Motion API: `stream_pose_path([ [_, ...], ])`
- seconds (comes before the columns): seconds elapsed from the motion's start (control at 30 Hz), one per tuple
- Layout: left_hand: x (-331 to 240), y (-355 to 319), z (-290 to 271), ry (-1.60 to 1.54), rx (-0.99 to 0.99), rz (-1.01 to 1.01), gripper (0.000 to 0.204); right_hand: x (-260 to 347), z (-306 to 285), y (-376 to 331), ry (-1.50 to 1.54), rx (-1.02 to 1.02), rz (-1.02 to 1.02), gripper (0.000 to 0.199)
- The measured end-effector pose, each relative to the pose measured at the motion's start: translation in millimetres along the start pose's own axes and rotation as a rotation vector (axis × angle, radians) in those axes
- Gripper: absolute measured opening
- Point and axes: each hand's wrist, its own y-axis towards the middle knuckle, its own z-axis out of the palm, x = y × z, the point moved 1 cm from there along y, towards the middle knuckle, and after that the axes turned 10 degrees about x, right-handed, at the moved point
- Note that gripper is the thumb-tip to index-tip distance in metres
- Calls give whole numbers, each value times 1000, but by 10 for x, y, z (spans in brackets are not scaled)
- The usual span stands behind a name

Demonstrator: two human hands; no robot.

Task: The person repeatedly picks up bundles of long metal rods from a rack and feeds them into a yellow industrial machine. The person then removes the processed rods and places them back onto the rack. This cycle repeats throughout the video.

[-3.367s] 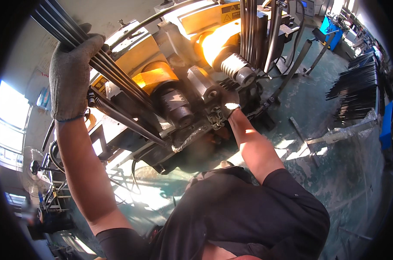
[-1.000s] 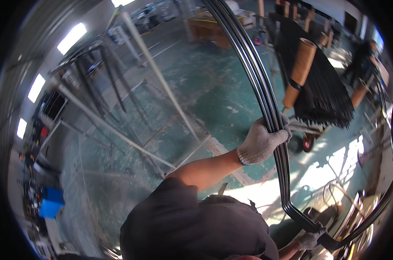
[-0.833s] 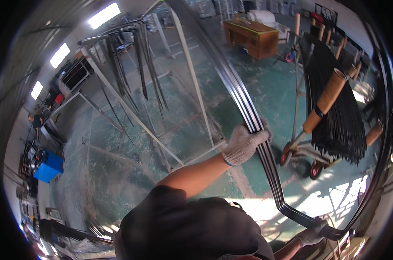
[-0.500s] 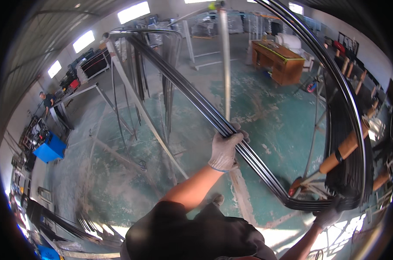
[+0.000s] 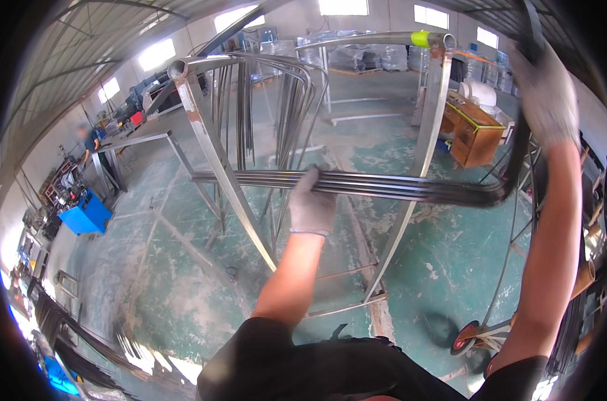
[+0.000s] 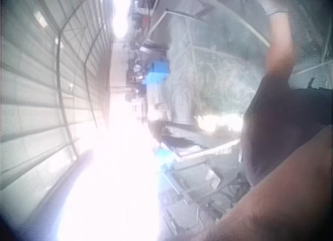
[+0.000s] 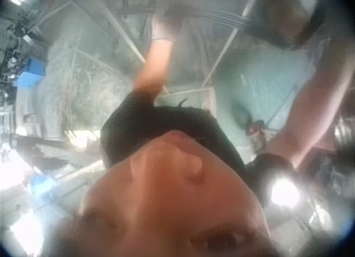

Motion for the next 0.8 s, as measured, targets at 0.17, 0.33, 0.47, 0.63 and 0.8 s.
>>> stream_pose_path([
  [0.17, -380, 350, -303, -30, -90, 37, 23, 1316, 1041, 97, 173, 364, -101, 26],
  [0.33, -332, 193, -665, 283, 215, -108, 35, 2018, 1787, -404, 510, 840, -366, 26],
  [0.47, 95, -490, -443, 540, -107, -309, 35, 2325, 2349, -647, 701, 548, -177, 28],
  [0.63, 944, -1314, -1348, 1236, 283, -623, 15, 775, 1518, -1309, 559, 156, -466, 35],
  [0.8, 1987, -2406, -1230, 706, -139, -1163, 12, -1040, 786, -2685, 328, 461, -297, 21],
])
